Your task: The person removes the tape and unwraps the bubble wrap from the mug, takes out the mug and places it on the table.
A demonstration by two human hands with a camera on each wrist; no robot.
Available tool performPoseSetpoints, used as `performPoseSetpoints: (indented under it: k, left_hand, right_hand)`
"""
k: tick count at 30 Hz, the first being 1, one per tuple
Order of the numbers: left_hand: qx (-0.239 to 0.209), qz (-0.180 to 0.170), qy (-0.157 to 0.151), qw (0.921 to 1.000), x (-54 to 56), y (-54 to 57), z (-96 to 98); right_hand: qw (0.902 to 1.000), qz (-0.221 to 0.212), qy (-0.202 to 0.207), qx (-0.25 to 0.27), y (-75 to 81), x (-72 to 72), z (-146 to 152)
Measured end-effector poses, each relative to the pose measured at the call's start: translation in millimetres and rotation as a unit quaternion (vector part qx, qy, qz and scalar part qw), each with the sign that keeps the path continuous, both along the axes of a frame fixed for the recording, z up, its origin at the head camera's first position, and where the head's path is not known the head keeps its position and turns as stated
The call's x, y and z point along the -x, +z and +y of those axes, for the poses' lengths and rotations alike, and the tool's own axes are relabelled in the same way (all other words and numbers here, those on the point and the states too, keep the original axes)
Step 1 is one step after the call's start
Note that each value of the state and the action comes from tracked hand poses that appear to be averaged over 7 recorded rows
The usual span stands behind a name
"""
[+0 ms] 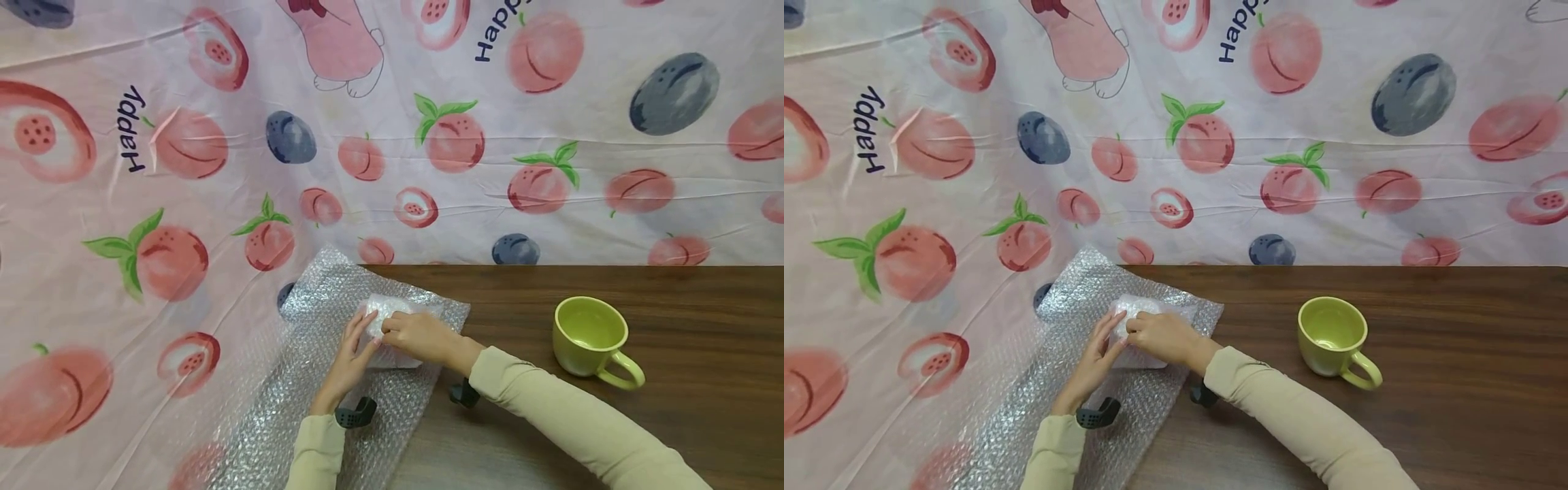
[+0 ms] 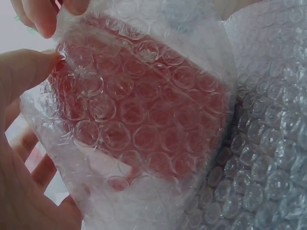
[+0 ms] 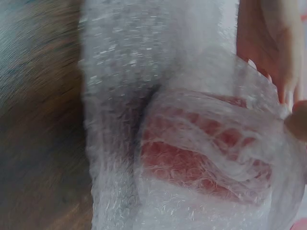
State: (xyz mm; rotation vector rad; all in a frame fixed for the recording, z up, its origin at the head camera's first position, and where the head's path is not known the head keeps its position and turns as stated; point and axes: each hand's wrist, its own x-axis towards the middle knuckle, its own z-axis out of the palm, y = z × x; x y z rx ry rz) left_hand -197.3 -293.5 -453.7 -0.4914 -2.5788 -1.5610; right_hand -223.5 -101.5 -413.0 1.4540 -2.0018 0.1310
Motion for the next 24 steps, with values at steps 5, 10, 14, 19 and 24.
performPoseSetpoints:
  k: [5,10,14,19,24]
  left_hand:
    - [-0.014,-0.007,-0.016,0.9997,-8.1,11.9,4.8]
    - [-0.012,-0.006,-0.020,0.9997,-14.6,22.8,8.5]
    - [-0.017,-0.009,-0.021,0.9996,-14.9,23.8,9.1]
    - [-0.032,-0.013,-0.015,0.9993,-14.3,22.2,9.3]
    - [-0.041,-0.013,-0.012,0.9990,-14.6,19.2,8.2]
  right_hand:
    - [0.9990,0.028,-0.017,-0.030,-1.3,-5.2,-0.8]
    - [0.9970,0.062,-0.034,-0.033,-2.1,-7.0,-5.8]
    - [0.9947,0.096,-0.031,-0.024,-4.3,-5.2,-7.7]
    - [0.9916,0.127,-0.004,-0.025,-4.4,-1.4,-6.6]
    - [0.9888,0.145,0.006,-0.032,-5.6,0.2,-6.1]
